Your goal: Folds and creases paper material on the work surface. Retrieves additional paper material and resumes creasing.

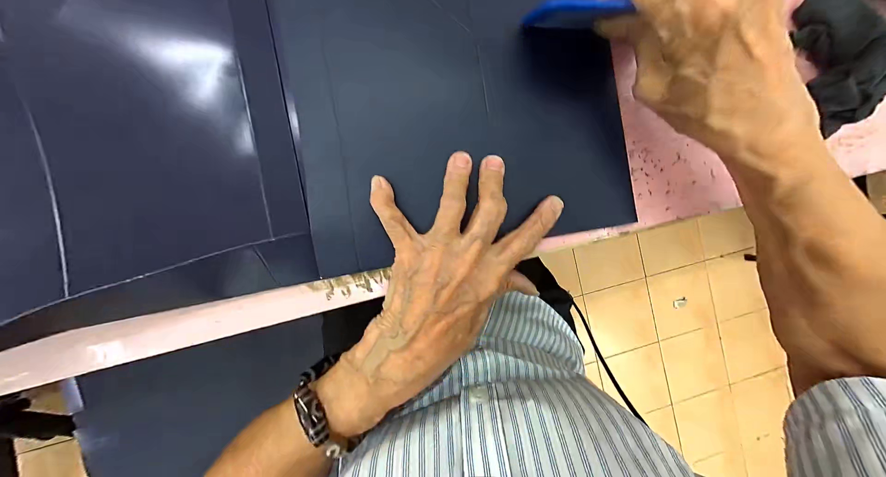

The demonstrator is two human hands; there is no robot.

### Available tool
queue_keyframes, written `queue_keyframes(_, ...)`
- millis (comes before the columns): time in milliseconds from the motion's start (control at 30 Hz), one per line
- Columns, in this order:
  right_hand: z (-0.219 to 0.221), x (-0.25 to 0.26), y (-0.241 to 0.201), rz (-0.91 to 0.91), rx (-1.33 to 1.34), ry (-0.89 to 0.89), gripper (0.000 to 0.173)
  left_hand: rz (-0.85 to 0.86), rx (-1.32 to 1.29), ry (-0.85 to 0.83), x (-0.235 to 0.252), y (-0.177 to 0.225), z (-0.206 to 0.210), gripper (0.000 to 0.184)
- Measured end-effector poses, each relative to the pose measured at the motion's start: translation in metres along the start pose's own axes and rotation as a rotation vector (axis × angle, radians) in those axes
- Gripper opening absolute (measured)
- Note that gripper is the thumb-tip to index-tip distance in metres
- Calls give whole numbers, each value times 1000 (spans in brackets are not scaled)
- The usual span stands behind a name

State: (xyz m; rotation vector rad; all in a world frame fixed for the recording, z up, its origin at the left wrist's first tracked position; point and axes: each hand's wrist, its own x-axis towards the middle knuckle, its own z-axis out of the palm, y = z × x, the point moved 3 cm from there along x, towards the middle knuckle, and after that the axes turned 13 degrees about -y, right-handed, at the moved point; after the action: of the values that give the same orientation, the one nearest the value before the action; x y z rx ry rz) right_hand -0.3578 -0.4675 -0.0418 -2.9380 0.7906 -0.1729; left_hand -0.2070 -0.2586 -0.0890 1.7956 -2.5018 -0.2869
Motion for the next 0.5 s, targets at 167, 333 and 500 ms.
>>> queue_keyframes(167,-4,-65,-45,-38,-10,36,21,-21,26,0,-1,0,3,71)
queue_keyframes(333,-1,-108,-77,-43,-9,34,20,-69,83,-10,1,2,6,88)
queue_keyframes(500,2,-134,-94,-65,8,37,19,-40,74,-14,0,0,3,86)
